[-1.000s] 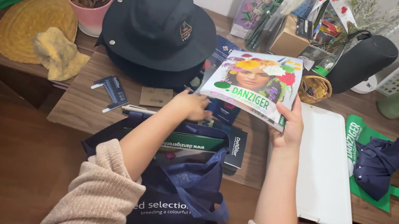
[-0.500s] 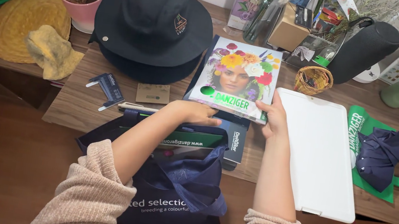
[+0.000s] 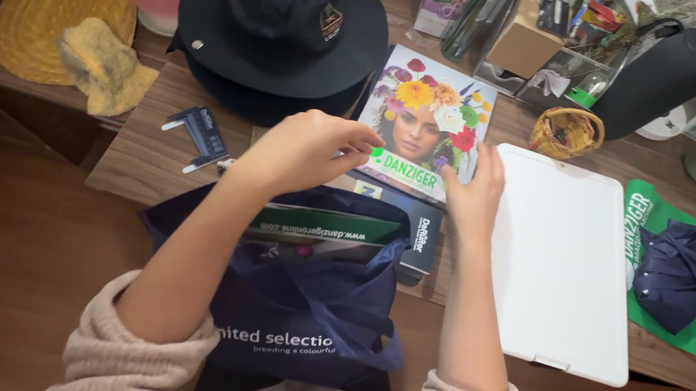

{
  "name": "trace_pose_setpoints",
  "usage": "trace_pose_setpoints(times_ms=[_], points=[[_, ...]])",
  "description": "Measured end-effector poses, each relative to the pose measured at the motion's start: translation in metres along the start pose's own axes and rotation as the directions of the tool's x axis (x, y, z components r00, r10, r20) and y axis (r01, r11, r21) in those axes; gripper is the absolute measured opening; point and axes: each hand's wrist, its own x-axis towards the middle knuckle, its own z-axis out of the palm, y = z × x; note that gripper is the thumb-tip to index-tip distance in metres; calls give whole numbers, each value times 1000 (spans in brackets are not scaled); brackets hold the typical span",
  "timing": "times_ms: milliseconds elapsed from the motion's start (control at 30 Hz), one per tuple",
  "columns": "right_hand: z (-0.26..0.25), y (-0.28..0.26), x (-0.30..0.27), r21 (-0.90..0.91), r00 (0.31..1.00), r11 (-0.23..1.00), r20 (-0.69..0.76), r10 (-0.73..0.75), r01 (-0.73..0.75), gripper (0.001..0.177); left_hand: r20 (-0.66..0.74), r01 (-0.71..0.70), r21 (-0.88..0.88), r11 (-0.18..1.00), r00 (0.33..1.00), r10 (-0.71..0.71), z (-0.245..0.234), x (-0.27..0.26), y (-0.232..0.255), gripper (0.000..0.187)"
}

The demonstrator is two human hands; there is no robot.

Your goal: The person folds a blue tote bag on their lap, then places it on the desk. They move a black hat aside, open the bag, and remove several items including a catalog, a clipboard with conversion charts, and a notebook. They flip through the notebook and place the items on the desk.

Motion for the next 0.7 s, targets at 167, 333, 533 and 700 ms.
trace_pose_setpoints(times_ms=[167,333,533,700], points=[[-49,-121,-49,357,926,866,11,-378,349,17,-94,11,190,982,996,7,-12,-75,25,13],[-43,-151,-106,517,659,676,254,-708,526,9,4,168,381,909,983,-184,19,-138,18,13],[-34,-140,-148,-101,565,665,630,-533,740,32,122,236,383,893,946,-302,54,-198,16,19],[-35,-126,-173,-73,524,648,661,-537,758,23,-28,211,277,937,977,-212,87,-219,12,21]])
